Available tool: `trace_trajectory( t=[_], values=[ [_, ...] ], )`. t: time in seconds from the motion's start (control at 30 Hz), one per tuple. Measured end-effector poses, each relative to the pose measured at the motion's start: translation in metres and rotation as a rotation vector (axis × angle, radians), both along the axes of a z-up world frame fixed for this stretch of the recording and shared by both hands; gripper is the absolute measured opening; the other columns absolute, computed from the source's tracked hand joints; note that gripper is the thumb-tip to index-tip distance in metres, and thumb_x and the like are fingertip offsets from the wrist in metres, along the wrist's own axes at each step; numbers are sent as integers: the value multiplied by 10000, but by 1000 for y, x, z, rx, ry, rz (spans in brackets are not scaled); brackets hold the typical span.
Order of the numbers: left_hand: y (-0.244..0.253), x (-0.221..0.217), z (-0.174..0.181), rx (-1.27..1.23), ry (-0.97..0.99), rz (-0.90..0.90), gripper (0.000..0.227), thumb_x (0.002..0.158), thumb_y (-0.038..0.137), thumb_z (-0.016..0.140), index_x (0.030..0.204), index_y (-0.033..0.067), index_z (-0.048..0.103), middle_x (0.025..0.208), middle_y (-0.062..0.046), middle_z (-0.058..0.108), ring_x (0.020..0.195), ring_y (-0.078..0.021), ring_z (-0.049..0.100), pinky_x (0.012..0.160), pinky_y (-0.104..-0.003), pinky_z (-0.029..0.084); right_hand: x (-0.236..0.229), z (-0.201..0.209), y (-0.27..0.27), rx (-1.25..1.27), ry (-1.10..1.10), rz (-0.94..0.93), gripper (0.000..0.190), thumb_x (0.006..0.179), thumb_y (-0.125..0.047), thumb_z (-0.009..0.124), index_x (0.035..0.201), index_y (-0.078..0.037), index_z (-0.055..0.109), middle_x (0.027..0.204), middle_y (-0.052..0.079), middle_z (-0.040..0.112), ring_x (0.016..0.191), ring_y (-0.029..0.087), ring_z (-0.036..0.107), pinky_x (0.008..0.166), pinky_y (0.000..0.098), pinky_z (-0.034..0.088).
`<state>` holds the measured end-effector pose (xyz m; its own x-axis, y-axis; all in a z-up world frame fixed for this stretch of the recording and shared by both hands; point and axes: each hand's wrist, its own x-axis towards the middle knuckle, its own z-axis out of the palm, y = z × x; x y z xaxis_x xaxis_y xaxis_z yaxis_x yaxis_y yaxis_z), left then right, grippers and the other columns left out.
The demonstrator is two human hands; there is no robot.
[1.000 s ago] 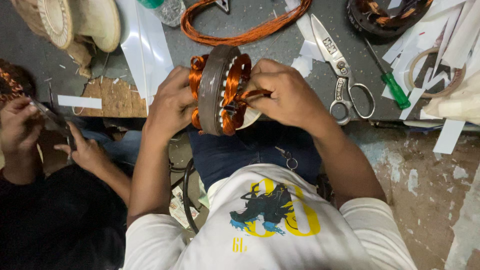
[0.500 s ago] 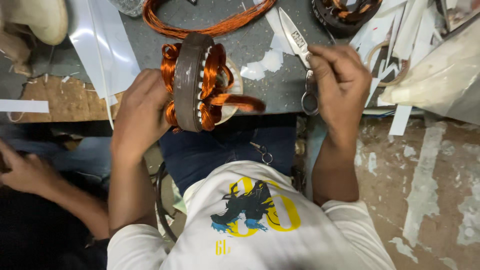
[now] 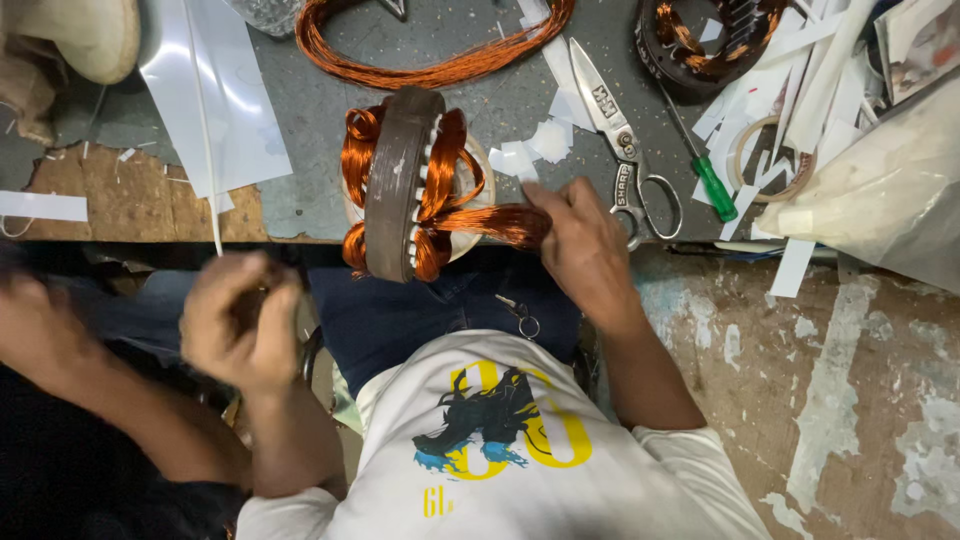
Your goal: The person winds copper wire around the slots of a motor stator by hand, inserting white insulating strips between windings. They repeatedly pull wire through the slots, adjust the coil, and use a small tool to press the wire into place.
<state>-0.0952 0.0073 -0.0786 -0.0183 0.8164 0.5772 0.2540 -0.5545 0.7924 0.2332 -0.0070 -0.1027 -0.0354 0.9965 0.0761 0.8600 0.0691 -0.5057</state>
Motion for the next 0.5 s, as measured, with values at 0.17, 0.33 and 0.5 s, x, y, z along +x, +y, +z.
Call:
trace_trajectory(
  t=[0.17, 0.33, 0.5],
  values=[
    [-31, 20, -8, 30, 49, -216, 161, 839, 45, 802, 958, -12, 710, 829, -108, 695, 719, -232, 670, 685, -370, 553, 7, 6, -17, 8, 142, 12, 519, 815, -41, 769, 1325, -46, 673, 1014, 134, 583, 886, 302, 636, 753, 432, 526],
    [-33, 80, -9, -191, 244, -379, 162, 870, 70, 803, 1021, 23, 770, 954, -107, 764, 820, -237, 735, 760, -337, 564, -1, -4, -27, 27, -23, 45, 256, 808, -178, 872, 969, -49, 720, 1004, 120, 615, 912, 309, 650, 754, 438, 524],
    [-41, 111, -24, -294, 279, -358, 295, 910, 79, 760, 1196, 12, 741, 1113, -189, 741, 984, -308, 729, 882, -362, 569, -5, -12, -47, -21, 635, 165, 128, 900, -36, 780, 1018, -30, 729, 998, 83, 735, 906, 209, 735, 813, 324, 574]
  ],
)
